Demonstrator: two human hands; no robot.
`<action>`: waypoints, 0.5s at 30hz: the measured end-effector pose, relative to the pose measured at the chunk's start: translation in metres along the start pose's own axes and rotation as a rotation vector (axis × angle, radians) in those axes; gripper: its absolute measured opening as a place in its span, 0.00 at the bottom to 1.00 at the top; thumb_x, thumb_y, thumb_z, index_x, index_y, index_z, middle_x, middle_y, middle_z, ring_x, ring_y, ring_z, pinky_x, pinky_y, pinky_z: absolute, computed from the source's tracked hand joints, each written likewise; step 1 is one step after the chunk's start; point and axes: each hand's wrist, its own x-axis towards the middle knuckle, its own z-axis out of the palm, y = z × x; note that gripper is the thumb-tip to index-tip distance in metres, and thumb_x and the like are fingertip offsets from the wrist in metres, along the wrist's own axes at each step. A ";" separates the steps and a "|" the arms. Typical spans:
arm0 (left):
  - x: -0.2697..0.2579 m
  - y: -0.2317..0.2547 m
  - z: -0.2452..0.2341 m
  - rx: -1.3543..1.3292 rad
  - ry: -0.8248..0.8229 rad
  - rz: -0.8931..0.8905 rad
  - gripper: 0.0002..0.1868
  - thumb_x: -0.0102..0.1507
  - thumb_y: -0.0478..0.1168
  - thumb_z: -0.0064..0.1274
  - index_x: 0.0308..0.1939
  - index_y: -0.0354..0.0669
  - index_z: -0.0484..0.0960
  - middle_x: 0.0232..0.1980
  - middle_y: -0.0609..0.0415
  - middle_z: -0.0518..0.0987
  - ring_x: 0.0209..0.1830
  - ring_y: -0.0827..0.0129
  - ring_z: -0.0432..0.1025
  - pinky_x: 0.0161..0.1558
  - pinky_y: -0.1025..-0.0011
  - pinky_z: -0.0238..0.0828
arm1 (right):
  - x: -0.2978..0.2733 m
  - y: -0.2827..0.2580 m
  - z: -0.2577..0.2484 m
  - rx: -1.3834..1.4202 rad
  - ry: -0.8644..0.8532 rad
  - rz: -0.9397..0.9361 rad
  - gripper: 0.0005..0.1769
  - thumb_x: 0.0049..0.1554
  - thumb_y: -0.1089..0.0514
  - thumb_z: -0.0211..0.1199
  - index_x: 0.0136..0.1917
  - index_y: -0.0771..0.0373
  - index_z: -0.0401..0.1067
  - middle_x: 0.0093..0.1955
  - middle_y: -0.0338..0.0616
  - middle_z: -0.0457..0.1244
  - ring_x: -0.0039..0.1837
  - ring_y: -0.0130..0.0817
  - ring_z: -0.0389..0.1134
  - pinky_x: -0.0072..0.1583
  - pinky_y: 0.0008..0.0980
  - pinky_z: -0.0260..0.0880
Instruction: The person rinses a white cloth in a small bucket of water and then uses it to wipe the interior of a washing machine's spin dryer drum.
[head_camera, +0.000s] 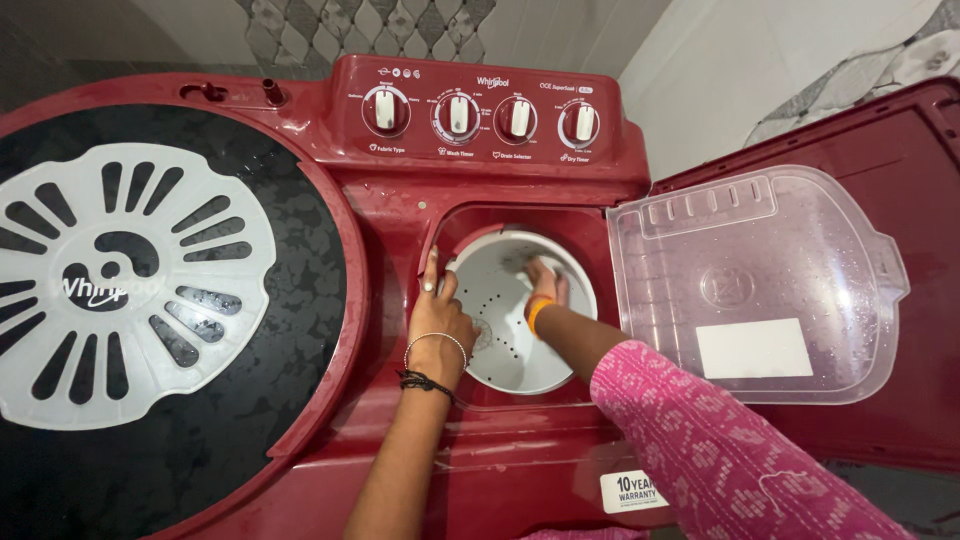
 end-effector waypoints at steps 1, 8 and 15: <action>0.000 -0.001 0.000 0.002 0.008 0.001 0.29 0.71 0.62 0.35 0.52 0.53 0.88 0.57 0.61 0.81 0.79 0.55 0.48 0.74 0.38 0.12 | -0.011 -0.006 0.006 -0.001 -0.125 0.067 0.25 0.57 0.56 0.60 0.67 0.60 0.60 0.67 0.49 0.56 0.65 0.41 0.58 0.62 0.39 0.59; -0.003 -0.003 -0.002 0.004 -0.013 0.007 0.27 0.71 0.60 0.36 0.51 0.51 0.88 0.56 0.61 0.82 0.78 0.55 0.50 0.74 0.38 0.13 | -0.023 -0.070 0.033 0.222 -1.183 -0.277 0.20 0.56 0.57 0.62 0.60 0.63 0.66 0.60 0.52 0.61 0.59 0.43 0.62 0.57 0.41 0.63; 0.008 -0.002 -0.001 0.023 -0.034 0.015 0.16 0.68 0.49 0.43 0.49 0.58 0.88 0.57 0.58 0.81 0.77 0.53 0.51 0.75 0.37 0.15 | 0.064 -0.092 0.013 1.029 -0.388 -0.661 0.16 0.54 0.57 0.64 0.54 0.66 0.73 0.53 0.54 0.66 0.53 0.45 0.67 0.52 0.44 0.67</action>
